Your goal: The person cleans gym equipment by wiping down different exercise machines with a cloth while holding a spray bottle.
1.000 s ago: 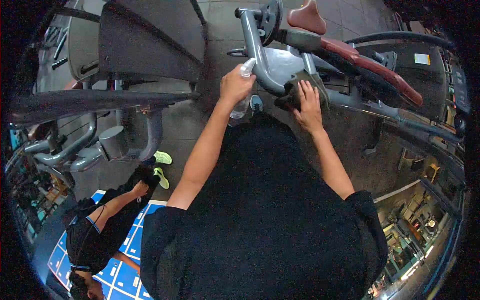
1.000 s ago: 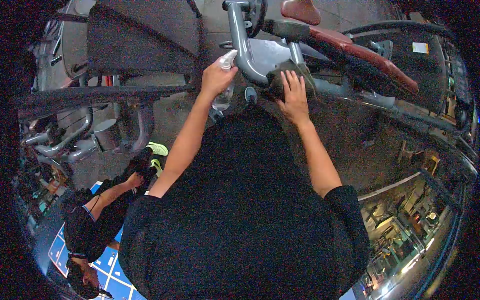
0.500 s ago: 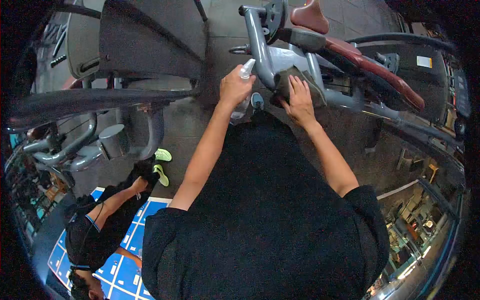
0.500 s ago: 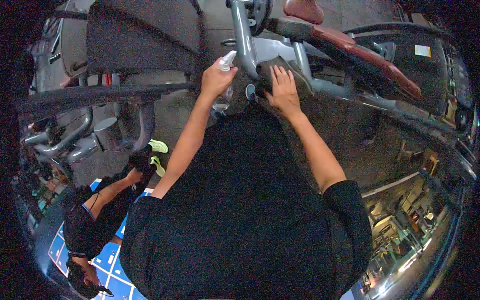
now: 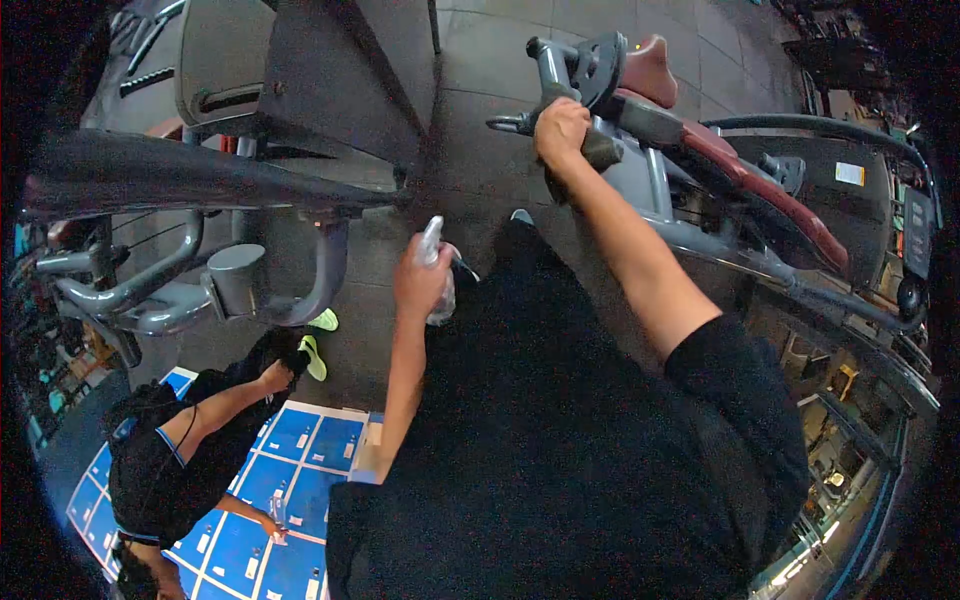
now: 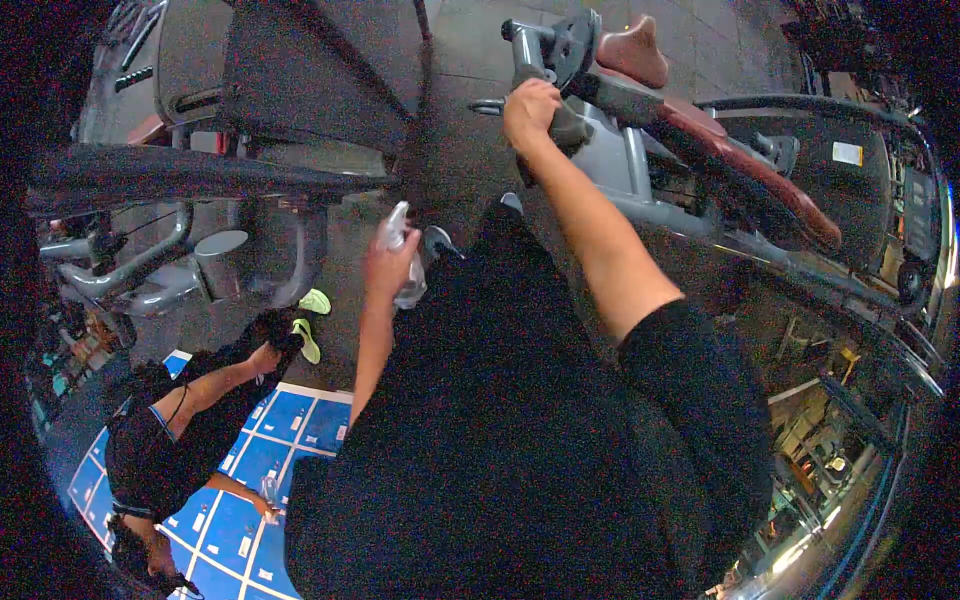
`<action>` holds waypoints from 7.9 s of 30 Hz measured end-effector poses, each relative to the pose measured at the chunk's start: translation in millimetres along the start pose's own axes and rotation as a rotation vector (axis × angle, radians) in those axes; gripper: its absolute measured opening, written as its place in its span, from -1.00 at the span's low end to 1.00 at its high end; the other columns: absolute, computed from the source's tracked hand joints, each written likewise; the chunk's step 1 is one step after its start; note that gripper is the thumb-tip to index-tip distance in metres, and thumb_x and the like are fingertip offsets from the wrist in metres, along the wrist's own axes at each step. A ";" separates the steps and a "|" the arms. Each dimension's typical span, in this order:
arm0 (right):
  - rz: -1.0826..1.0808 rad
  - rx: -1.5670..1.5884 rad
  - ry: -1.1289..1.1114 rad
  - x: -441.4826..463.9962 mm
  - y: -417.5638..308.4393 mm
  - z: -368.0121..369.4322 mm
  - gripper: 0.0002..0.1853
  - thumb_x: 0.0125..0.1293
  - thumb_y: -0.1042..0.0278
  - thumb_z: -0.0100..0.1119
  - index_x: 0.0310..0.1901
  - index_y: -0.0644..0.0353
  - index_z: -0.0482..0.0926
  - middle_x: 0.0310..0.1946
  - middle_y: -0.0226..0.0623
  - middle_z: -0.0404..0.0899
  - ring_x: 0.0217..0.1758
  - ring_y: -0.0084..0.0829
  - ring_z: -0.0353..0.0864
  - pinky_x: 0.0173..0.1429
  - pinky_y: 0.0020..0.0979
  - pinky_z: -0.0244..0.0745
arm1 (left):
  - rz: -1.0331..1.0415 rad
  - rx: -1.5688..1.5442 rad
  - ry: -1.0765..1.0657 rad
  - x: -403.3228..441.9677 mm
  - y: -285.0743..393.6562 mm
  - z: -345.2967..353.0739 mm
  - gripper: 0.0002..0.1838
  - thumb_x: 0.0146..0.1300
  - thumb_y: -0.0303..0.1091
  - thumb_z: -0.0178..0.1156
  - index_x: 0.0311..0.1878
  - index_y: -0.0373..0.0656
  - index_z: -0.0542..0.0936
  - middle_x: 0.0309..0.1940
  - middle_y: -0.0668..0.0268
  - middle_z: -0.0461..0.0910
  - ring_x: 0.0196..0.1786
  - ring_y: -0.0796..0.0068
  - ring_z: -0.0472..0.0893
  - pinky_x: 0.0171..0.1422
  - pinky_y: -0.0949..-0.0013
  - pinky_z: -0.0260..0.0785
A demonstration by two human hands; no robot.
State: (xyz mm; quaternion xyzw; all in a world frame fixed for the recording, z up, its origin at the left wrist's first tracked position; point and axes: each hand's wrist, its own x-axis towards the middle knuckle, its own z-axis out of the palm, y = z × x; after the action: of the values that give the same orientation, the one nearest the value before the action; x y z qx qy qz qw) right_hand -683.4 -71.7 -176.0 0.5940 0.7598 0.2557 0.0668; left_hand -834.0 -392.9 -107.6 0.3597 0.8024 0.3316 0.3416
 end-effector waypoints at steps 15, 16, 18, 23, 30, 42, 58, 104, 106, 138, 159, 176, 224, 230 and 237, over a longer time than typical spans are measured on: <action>0.045 0.348 -0.322 130.5 -20.1 7.7 -0.42 0.20 0.17 0.32 0.15 0.46 0.52 0.12 0.15 0.59 0.16 -0.02 0.68 0.15 -0.13 0.66 | -0.112 -0.091 0.081 -46.5 -23.1 -10.4 -0.52 0.34 -0.14 0.30 0.29 -0.03 0.58 -0.10 0.18 0.71 -0.05 0.08 0.71 0.07 0.10 0.53; 0.059 0.344 -0.326 113.6 -11.5 7.5 -0.42 0.20 0.17 0.32 0.15 0.46 0.52 0.12 0.15 0.59 0.16 -0.02 0.68 0.15 -0.13 0.66 | -0.105 -0.089 0.068 -47.6 -23.4 -10.7 -0.52 0.34 -0.14 0.30 0.29 -0.03 0.58 -0.10 0.18 0.71 -0.05 0.08 0.71 0.07 0.10 0.53; -0.066 0.401 -0.237 75.8 6.1 0.3 -0.48 0.30 0.18 0.19 0.11 0.50 0.51 0.06 0.08 0.60 0.16 -0.01 0.63 0.13 -0.12 0.66 | -0.047 -0.051 -0.020 -40.7 -25.9 -13.3 -0.57 0.31 -0.12 0.33 0.19 -0.06 0.61 -0.10 0.18 0.71 -0.04 0.08 0.71 0.05 0.09 0.52; -0.304 0.234 0.037 -88.3 72.0 -91.3 -0.34 0.05 0.08 0.38 0.09 0.43 0.49 -0.05 -0.10 0.53 0.00 -0.21 0.53 0.00 -0.27 0.50 | -0.008 -0.105 -0.094 -17.3 -27.2 -17.3 -0.64 0.27 -0.13 0.38 0.04 -0.08 0.63 -0.15 0.19 0.72 -0.03 0.08 0.72 0.05 0.08 0.52; -0.242 0.049 -0.147 -109.2 73.3 -89.1 -0.35 -0.04 -0.09 0.52 -0.07 0.24 0.51 -0.17 -0.27 0.51 -0.07 -0.34 0.52 -0.08 -0.34 0.48 | -0.009 0.004 -0.169 11.9 -28.5 -16.7 -0.63 0.24 -0.11 0.41 0.03 -0.07 0.64 -0.15 0.19 0.73 -0.03 0.10 0.72 0.06 0.08 0.51; 0.170 0.115 -0.197 97.0 -35.3 12.9 -0.64 0.26 0.24 0.22 0.00 0.32 0.60 -0.10 0.01 0.62 -0.03 -0.07 0.64 0.00 -0.07 0.62 | -0.086 -0.071 -0.126 8.0 0.4 -4.7 -0.54 0.30 -0.20 0.37 0.25 -0.03 0.60 -0.18 0.26 0.74 -0.13 0.26 0.74 0.04 0.21 0.54; -0.234 0.307 -0.162 -78.3 69.6 -78.5 -0.42 0.02 0.01 0.53 -0.11 0.26 0.50 -0.17 -0.11 0.53 -0.07 -0.17 0.57 -0.04 -0.21 0.55 | -0.064 -0.116 -0.091 -33.9 -24.4 -45.8 -0.57 0.28 -0.19 0.37 0.18 -0.11 0.63 -0.11 0.25 0.73 -0.06 0.30 0.73 0.06 0.23 0.52; 0.094 0.165 -0.224 -28.6 19.6 -53.3 -0.78 0.35 0.24 0.07 -0.20 0.21 0.59 -0.23 -0.10 0.59 -0.09 -0.10 0.63 -0.08 -0.20 0.64 | -0.003 -0.124 -0.198 49.6 12.4 -23.0 -0.60 0.27 -0.26 0.43 0.12 -0.17 0.63 -0.17 0.29 0.71 -0.08 0.46 0.67 0.06 0.29 0.49; 0.194 0.227 -0.216 19.6 -2.0 -17.9 -0.77 0.38 0.26 0.05 -0.17 0.23 0.62 -0.15 -0.03 0.61 -0.01 -0.05 0.64 0.00 -0.12 0.63 | -0.038 -0.188 -0.202 46.2 22.1 -20.6 -0.62 0.27 -0.28 0.43 0.12 -0.18 0.63 -0.17 0.29 0.70 -0.08 0.46 0.67 0.06 0.31 0.49; 0.014 0.030 -0.040 -75.0 32.6 -69.6 -0.81 0.30 0.27 0.08 -0.24 0.19 0.59 -0.29 -0.21 0.53 -0.16 -0.24 0.51 -0.12 -0.19 0.39 | -0.008 -0.089 -0.172 11.1 -14.6 -28.8 -0.52 0.26 -0.11 0.40 0.19 -0.07 0.64 -0.11 0.30 0.75 -0.05 0.35 0.73 0.09 0.22 0.50; -0.339 0.802 -0.234 -112.2 136.3 -79.1 -0.19 0.38 -0.04 0.18 0.39 0.55 0.25 0.37 0.26 0.35 0.51 0.16 0.25 0.60 0.05 0.08 | -0.037 -0.073 -0.254 -3.2 3.8 -27.9 -0.59 0.28 -0.21 0.43 0.12 -0.18 0.66 -0.15 0.30 0.72 -0.08 0.47 0.68 0.07 0.32 0.50; -0.302 0.821 -0.340 -39.5 111.6 -26.0 0.06 0.41 -0.44 -0.09 0.41 0.64 0.16 0.47 0.38 0.15 0.60 0.24 0.06 0.65 0.05 -0.05 | -0.006 -0.097 -0.218 2.0 -1.2 -31.6 -0.55 0.33 -0.27 0.38 0.25 -0.16 0.60 -0.10 0.33 0.69 -0.07 0.48 0.65 0.06 0.35 0.48; -0.014 -0.084 -0.186 115.6 -52.9 41.6 -0.27 0.47 0.22 -0.07 0.53 0.50 0.05 0.42 0.50 0.18 0.22 0.49 0.47 0.25 0.34 0.44 | -0.395 -0.490 0.360 -92.4 -31.6 -26.5 -0.51 0.29 -0.40 0.41 0.27 -0.30 0.58 -0.13 0.35 0.69 -0.08 0.56 0.64 0.06 0.40 0.49; -0.195 0.132 -0.048 30.5 2.0 7.7 -0.30 0.41 0.25 -0.02 0.46 0.55 0.18 0.27 0.34 0.41 0.16 0.14 0.59 0.11 -0.01 0.63 | -0.240 -0.359 0.199 -69.4 -46.6 -38.3 -0.54 0.29 -0.26 0.40 0.23 -0.17 0.62 -0.14 0.33 0.73 -0.09 0.48 0.69 0.06 0.33 0.51; -0.319 0.137 0.017 -165.0 114.0 -107.2 -0.36 0.35 0.38 -0.01 0.41 0.56 0.24 0.19 0.08 0.45 0.19 -0.11 0.50 0.30 -0.21 0.45 | -0.014 -0.036 -0.043 -1.7 -49.6 -56.1 -0.47 0.29 -0.10 0.34 0.31 0.02 0.59 -0.12 0.29 0.74 -0.07 0.24 0.73 0.05 0.18 0.52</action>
State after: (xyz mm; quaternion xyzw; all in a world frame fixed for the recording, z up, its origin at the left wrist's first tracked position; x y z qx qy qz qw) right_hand -580.7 -240.7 -63.8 0.4670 0.8606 0.1943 0.0593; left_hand -894.6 -436.2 -115.0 0.3549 0.7913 0.3361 0.3674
